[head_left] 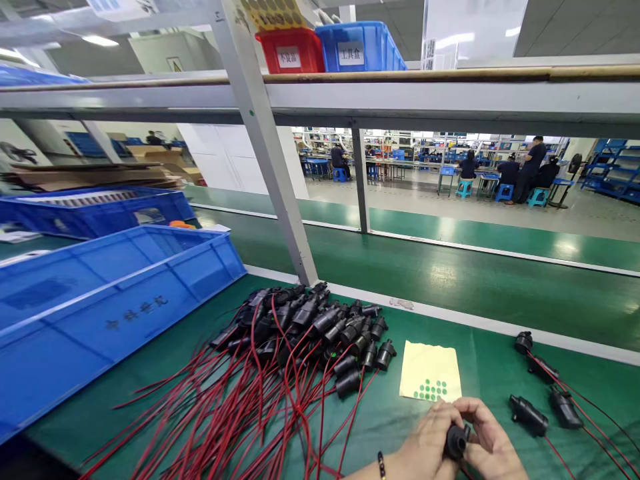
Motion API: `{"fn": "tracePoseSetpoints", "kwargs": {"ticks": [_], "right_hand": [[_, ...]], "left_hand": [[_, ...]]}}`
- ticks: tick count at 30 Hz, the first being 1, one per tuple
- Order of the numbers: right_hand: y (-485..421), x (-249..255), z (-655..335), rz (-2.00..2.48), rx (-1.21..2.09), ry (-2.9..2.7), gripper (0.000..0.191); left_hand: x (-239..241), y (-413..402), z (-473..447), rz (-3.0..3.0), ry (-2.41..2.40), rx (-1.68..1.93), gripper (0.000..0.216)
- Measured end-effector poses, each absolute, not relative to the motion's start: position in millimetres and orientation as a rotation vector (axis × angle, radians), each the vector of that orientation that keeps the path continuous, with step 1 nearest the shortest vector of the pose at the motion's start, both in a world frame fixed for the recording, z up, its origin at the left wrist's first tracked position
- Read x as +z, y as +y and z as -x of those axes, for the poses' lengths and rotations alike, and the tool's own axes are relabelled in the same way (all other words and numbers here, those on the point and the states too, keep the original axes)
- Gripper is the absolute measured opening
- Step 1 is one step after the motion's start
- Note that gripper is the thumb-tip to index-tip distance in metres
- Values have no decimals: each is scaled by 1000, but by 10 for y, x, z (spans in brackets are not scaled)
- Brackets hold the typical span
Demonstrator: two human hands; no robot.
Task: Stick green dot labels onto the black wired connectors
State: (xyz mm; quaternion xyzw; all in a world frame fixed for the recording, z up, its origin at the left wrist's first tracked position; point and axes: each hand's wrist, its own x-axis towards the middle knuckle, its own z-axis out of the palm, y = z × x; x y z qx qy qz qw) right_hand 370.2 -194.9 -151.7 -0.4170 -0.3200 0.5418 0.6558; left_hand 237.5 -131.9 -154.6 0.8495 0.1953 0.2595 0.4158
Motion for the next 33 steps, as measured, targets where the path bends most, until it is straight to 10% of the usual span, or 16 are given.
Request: {"fn": "tracePoseSetpoints", "kwargs": {"ticks": [33], "right_hand": [[-1964, -1450, -3761, 889, 1332, -679, 39]], "left_hand": [[-1256, -1336, -2307, -1854, 466, 555, 35]]}}
